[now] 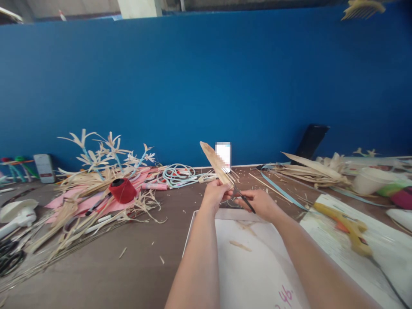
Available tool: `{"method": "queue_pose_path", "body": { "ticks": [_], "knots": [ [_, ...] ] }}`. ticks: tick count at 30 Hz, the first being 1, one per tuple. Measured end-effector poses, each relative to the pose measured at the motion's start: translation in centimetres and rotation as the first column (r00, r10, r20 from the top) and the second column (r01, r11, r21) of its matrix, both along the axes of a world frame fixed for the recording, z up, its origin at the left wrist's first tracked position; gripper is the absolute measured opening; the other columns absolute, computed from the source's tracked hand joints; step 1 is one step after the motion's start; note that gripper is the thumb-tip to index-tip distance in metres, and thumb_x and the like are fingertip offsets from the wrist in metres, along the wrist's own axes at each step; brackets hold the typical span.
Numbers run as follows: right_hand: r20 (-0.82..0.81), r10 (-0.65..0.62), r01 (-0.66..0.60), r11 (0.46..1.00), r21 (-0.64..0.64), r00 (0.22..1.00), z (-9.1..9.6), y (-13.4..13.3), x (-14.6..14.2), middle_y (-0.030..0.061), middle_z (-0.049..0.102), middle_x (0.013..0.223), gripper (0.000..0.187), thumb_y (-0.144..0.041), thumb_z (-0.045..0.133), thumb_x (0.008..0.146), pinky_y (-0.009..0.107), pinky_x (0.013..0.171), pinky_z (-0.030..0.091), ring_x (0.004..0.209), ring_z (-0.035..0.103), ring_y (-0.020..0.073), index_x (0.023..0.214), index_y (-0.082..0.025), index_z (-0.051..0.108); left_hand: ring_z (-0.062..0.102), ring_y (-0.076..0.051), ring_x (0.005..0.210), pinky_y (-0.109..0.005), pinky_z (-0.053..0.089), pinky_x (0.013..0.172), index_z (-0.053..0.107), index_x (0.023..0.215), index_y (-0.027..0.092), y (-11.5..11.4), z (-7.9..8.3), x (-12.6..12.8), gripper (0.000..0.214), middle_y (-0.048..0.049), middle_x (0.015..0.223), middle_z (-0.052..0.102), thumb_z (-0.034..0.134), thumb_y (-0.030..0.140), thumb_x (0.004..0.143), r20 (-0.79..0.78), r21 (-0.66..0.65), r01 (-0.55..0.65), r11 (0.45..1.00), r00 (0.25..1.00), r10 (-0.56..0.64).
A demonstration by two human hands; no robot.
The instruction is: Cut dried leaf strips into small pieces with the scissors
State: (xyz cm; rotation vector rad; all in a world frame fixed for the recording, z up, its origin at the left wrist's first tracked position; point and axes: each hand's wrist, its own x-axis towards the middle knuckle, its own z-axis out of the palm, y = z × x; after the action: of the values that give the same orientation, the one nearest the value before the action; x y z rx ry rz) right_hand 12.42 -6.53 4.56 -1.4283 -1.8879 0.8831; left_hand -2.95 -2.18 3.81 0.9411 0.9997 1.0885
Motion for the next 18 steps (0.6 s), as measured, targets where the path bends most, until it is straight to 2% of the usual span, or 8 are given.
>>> {"method": "queue_pose_path", "body": {
  "ticks": [4, 7, 9, 13, 15, 18],
  "knots": [
    [-0.001, -0.005, 0.005, 1.0, 0.009, 1.0, 0.1, -0.1, 0.0, -0.0034, 0.044, 0.046, 0.034, -0.048, 0.055, 0.071, 0.022, 0.046, 0.028, 0.047, 0.036, 0.01, 0.07, -0.017, 0.067, 0.05, -0.005, 0.045, -0.014, 0.037, 0.039, 0.058, 0.075, 0.012, -0.1, 0.0, -0.1, 0.014, -0.004, 0.068, 0.061, 0.063, 0.021, 0.065, -0.035, 0.014, 0.003, 1.0, 0.999, -0.002],
    [-0.025, -0.035, 0.034, 0.999, -0.031, 0.999, -0.1, 0.0, 0.0, -0.0034, 0.046, 0.046, 0.034, -0.047, 0.057, 0.069, 0.022, 0.045, 0.029, 0.046, 0.037, 0.0104, 0.078, -0.017, 0.068, 0.044, -0.004, 0.041, -0.014, 0.029, 0.036, 0.058, 0.074, 0.013, -0.1, 0.0, -0.2, 0.017, -0.0008, 0.062, 0.058, 0.065, 0.024, 0.063, -0.085, 0.05, -0.014, 0.999, 0.996, 0.018],
    [-0.047, -0.05, 0.047, 0.998, -0.05, 0.998, -0.2, 0.1, -0.1, -0.0034, 0.047, 0.046, 0.036, -0.046, 0.058, 0.068, 0.023, 0.046, 0.031, 0.047, 0.039, 0.0113, 0.085, -0.016, 0.068, 0.038, -0.003, 0.038, -0.015, 0.025, 0.035, 0.056, 0.071, 0.014, -0.1, 0.0, -0.3, 0.017, 0.0028, 0.054, 0.051, 0.064, 0.027, 0.062, -0.105, 0.083, -0.081, 0.993, 0.99, 0.09],
    [-0.068, -0.035, 0.031, 0.998, -0.056, 0.997, -0.4, 0.1, -0.2, -0.0034, 0.047, 0.044, 0.033, -0.045, 0.057, 0.068, 0.023, 0.049, 0.034, 0.048, 0.042, 0.0122, 0.082, -0.017, 0.069, 0.034, -0.004, 0.038, -0.015, 0.024, 0.036, 0.052, 0.066, 0.016, 0.4, -0.1, -0.5, 0.015, 0.0065, 0.047, 0.042, 0.06, 0.028, 0.064, -0.074, 0.131, -0.27, 0.954, 0.957, 0.281],
    [-0.063, -0.037, 0.032, 0.996, -0.079, 0.997, -0.5, 0.1, -0.2, -0.0037, 0.046, 0.044, 0.033, -0.045, 0.058, 0.067, 0.023, 0.047, 0.032, 0.046, 0.04, 0.0116, 0.083, -0.018, 0.069, 0.034, -0.004, 0.038, -0.016, 0.025, 0.037, 0.051, 0.066, 0.016, 0.6, -0.3, -0.5, 0.015, 0.0072, 0.045, 0.04, 0.06, 0.028, 0.064, -0.051, 0.136, -0.307, 0.942, 0.947, 0.316],
    [-0.063, -0.027, 0.021, 0.996, -0.089, 0.998, -0.6, 0.2, -0.3, -0.0035, 0.047, 0.045, 0.034, -0.046, 0.059, 0.066, 0.023, 0.046, 0.031, 0.045, 0.039, 0.011, 0.082, -0.018, 0.068, 0.036, -0.005, 0.038, -0.016, 0.028, 0.038, 0.051, 0.063, 0.015, 0.9, -0.6, -0.4, 0.014, 0.0066, 0.043, 0.041, 0.06, 0.026, 0.063, -0.049, 0.141, -0.287, 0.948, 0.954, 0.296]
  ]
}}
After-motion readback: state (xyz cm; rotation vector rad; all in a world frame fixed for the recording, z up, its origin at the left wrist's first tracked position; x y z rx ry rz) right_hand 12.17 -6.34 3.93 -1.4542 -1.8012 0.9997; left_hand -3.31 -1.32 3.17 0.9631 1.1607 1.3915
